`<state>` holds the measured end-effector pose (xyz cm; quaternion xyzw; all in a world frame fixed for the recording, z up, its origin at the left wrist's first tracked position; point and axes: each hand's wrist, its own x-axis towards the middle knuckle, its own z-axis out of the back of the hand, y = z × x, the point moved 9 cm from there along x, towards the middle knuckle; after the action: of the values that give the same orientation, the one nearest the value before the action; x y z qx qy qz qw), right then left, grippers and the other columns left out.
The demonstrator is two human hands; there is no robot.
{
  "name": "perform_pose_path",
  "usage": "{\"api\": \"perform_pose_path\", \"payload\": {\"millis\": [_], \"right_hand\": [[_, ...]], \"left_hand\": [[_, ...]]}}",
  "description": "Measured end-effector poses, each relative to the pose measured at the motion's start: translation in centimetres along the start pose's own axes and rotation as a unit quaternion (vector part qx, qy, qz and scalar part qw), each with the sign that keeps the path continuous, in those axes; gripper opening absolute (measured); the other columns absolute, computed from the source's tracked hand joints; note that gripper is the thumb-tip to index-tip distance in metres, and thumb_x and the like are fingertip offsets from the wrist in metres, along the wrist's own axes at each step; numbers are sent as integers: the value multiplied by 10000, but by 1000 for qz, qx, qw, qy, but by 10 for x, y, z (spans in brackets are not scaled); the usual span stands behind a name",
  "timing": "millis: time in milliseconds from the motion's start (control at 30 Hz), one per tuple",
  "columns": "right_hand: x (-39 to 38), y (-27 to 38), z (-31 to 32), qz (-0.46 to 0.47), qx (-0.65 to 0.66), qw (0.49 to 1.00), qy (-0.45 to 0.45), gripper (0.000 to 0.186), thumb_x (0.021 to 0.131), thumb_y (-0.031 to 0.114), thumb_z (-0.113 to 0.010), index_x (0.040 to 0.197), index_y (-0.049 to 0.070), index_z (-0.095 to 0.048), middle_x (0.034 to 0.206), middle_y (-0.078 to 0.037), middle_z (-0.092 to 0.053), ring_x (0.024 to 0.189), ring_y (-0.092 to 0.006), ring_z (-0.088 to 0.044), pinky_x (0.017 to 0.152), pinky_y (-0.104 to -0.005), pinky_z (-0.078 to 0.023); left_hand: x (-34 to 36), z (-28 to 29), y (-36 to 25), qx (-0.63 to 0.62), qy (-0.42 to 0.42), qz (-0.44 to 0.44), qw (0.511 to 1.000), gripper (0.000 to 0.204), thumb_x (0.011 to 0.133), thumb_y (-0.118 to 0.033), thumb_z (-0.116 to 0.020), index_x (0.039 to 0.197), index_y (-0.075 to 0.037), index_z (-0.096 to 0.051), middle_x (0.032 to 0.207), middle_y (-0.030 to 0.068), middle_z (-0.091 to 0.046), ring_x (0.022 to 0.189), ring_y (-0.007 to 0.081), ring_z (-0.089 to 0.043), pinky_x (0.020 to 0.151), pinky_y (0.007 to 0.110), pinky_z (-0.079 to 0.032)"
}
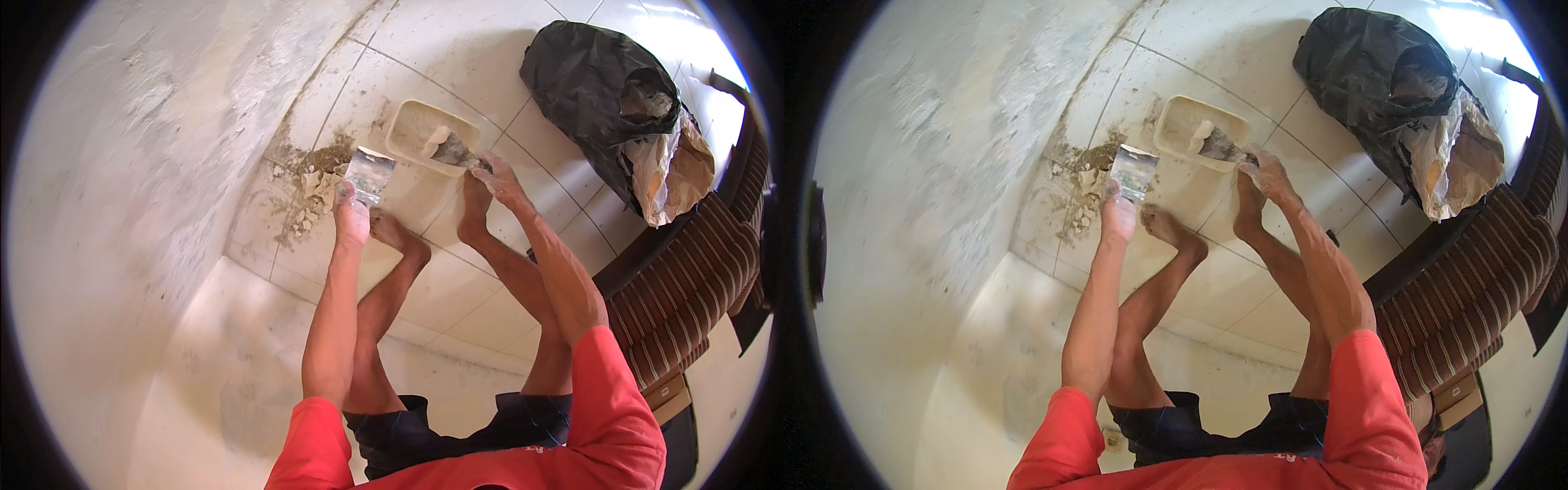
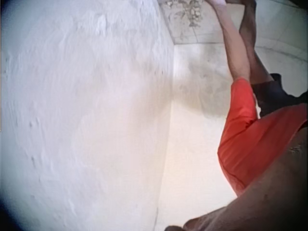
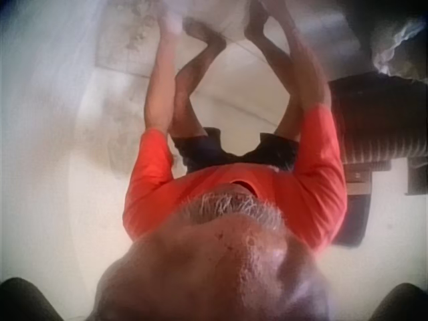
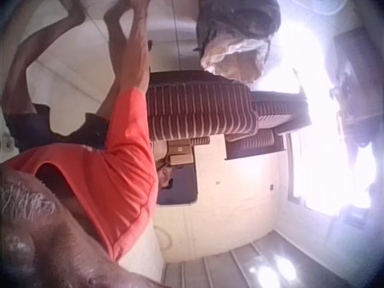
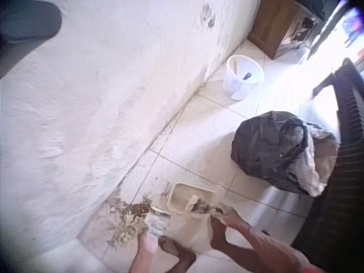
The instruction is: The person applies putty to a wall, scooping paste from a container using putty knives and spreading it across the wall surface.
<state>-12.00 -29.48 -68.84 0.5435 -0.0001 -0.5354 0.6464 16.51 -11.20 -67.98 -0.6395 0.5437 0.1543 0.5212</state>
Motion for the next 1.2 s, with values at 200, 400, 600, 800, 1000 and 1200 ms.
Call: {"api": "perform_pose_path", "payload": {"millis": [200,400,600,800,1000,1200], "right_hand": [[-9,12,1,-6,14,1000,4,293,837,192,-641,1081,47,-567,969,-178,-623,929,-339,-598,835,-402,-456],[-11,-3,12,34,34,999,19,219,842,129,-622,1029,39,-550,832,-157,-583,793,-307,-584,761,-369,-466],[5,29,14,123,-44,988,81,228,845,112,-620,1046,29,-551,834,-159,-583,787,-299,-589,754,-371,-469],[14,44,12,176,-54,982,43,226,862,146,-647,1035,27,-563,814,-134,-570,764,-299,-577,739,-368,-467],[-1,40,5,189,-47,981,20,164,868,102,-650,1003,39,-581,778,-62,-544,712,-147,-532,679,-316,-456],[5,0,0,224,-27,974,0,241,856,104,-664,1077,52,-583,805,-46,-548,710,-126,-514,657,-299,-455]], "left_hand": [[-15,9,-1,-10,-14,-12,1000,461,939,-232,-605,1322,-28,-450,1334,103,-521,1236,267,-490,1081,423,-360],[-24,-41,-14,-33,21,-22,999,348,948,-208,-597,1259,-81,-505,1264,80,-570,1173,243,-540,1029,410,-414],[-17,-84,-46,56,135,64,987,199,914,-187,-665,1083,-216,-564,889,-125,-535,824,32,-502,732,248,-376],[-16,-104,-70,123,206,14,971,237,920,-232,-670,1133,-182,-581,864,-116,-532,782,27,-466,673,220,-354],[-45,-109,-83,166,218,-47,961,327,935,-231,-646,1235,-153,-541,893,-105,-530,821,22,-469,725,223,-384],[-99,-124,-107,189,240,-114,945,302,933,-319,-643,1147,-134,-538,921,-96,-536,843,41,-494,776,248,-423]]}}
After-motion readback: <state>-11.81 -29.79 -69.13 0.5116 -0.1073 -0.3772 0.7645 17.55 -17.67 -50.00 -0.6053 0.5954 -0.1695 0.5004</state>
